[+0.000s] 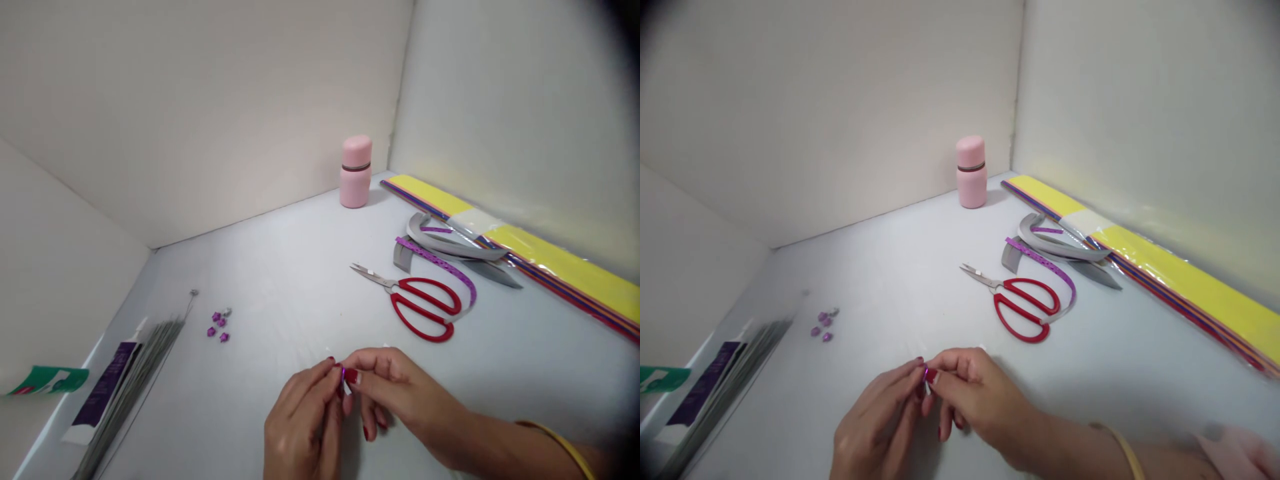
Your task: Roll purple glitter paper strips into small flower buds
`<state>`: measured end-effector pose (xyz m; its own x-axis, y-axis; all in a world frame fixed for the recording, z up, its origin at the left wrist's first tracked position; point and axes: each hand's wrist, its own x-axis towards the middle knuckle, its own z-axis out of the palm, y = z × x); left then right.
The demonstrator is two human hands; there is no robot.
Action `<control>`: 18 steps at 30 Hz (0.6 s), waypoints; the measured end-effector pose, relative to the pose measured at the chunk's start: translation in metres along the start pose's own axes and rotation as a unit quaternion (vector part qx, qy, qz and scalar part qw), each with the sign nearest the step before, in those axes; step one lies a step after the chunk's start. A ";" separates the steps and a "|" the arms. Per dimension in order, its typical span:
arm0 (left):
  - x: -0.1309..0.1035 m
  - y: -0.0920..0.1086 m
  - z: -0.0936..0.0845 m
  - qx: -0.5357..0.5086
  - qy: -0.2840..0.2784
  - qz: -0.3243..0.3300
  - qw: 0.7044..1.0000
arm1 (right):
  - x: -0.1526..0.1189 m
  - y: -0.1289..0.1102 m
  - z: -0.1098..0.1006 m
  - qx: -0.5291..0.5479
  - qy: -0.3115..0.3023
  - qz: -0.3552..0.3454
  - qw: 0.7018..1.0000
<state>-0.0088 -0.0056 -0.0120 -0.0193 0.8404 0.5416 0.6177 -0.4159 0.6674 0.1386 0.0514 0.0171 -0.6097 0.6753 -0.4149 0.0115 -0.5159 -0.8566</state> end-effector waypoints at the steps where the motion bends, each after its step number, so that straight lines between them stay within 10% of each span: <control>1: 0.000 0.000 -0.001 -0.007 -0.001 -0.007 1.000 | 0.000 0.000 0.000 0.001 -0.001 0.000 1.000; 12: 0.003 0.008 0.001 -0.212 0.027 -0.302 0.929 | 0.002 0.002 -0.003 0.016 -0.041 -0.005 0.999; 18: 0.007 0.010 -0.001 -0.239 0.025 -0.306 0.921 | 0.000 0.001 -0.003 0.005 -0.028 0.014 0.999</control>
<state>-0.0031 -0.0043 -0.0012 -0.2929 0.9561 0.0044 0.0634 0.0148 0.9979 0.1408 0.0528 0.0152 -0.6530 0.6300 -0.4202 0.0212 -0.5394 -0.8418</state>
